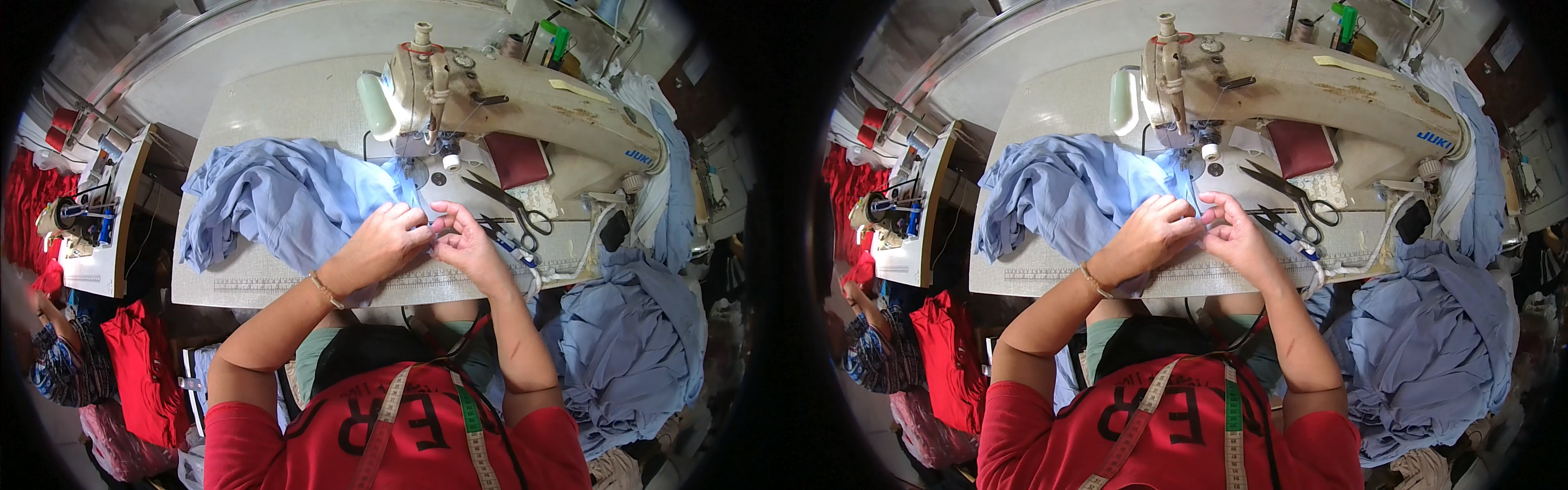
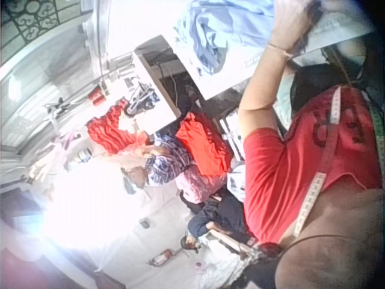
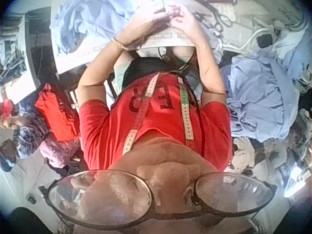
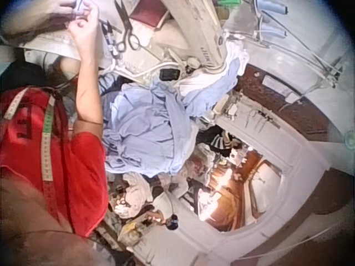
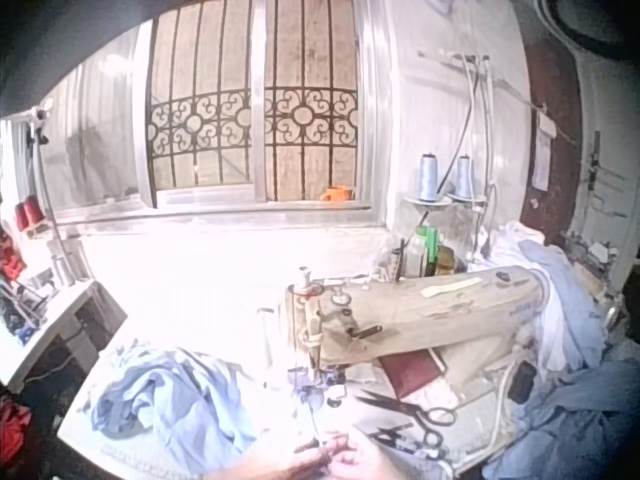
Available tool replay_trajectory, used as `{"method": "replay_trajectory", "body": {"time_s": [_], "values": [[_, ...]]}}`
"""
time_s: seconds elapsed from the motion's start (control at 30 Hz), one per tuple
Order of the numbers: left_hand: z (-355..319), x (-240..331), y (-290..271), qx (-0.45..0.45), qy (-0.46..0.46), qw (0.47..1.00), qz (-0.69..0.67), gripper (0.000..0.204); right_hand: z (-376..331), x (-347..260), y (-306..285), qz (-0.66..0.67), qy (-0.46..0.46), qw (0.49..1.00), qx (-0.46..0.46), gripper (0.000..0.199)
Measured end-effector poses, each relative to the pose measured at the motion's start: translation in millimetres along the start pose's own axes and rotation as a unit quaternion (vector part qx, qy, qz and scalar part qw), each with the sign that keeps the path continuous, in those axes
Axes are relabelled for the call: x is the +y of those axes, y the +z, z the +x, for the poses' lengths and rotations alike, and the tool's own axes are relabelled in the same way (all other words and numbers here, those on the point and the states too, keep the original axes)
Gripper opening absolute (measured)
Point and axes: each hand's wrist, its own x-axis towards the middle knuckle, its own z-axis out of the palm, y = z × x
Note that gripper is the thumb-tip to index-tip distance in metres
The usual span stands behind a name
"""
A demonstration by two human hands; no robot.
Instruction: The person uses a sewing machine to stitch the seams of a light blue button-up shirt, using shears to trim excess threads and handling the garment to align the fabric edges.
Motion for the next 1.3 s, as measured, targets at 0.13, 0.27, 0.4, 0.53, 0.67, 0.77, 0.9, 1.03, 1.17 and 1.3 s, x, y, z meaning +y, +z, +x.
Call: {"method": "replay_trajectory", "body": {"time_s": [0.13, 0.27, 0.4, 0.53, 0.67, 0.77, 0.9, 1.03, 1.17, 1.3], "values": [[-2, 0, -2, -0.034, 0.024, 0.999, -0.005, 0.015, 0, 6, -3, -0.027, -0.026, 0.999, -0.007, 0.061], [-6, 0, -2, -0.043, 0.005, 0.999, -0.03, 0.015, -3, 5, 0, -0.049, -0.033, 0.998, 0.004, 0.061], [-7, 2, -2, -0.034, -0.011, 0.998, -0.059, 0.013, -5, 5, 4, -0.049, -0.048, 0.997, 0.021, 0.061], [-7, 3, -1, -0.031, -0.006, 0.998, -0.061, 0.014, -4, 12, 7, -0.022, -0.071, 0.996, 0.056, 0.056], [-6, 5, -3, -0.045, 0.014, 0.999, -0.022, 0.017, -4, 11, 6, 0.027, -0.031, 0.997, 0.067, 0.052], [-6, 7, 0, -0.035, 0.021, 0.999, -0.01, 0.02, -3, 13, 5, 0.057, -0.007, 0.996, 0.069, 0.051], [-7, 7, 2, -0.021, 0.008, 0.999, -0.023, 0.021, -3, 14, 3, 0.086, 0.001, 0.995, 0.049, 0.053], [-10, 7, 5, -0.016, 0.009, 0.999, -0.027, 0.021, -4, 8, 4, 0.04, -0.001, 0.998, 0.043, 0.058], [-12, 7, 7, -0.009, -0.018, 0.999, -0.046, 0.017, -3, 6, 7, 0.01, -0.017, 0.998, 0.056, 0.062], [-13, 21, 2, 0.056, -0.143, 0.976, -0.153, 0.01, -1, 11, 3, 0.071, -0.029, 0.995, 0.069, 0.065]]}}
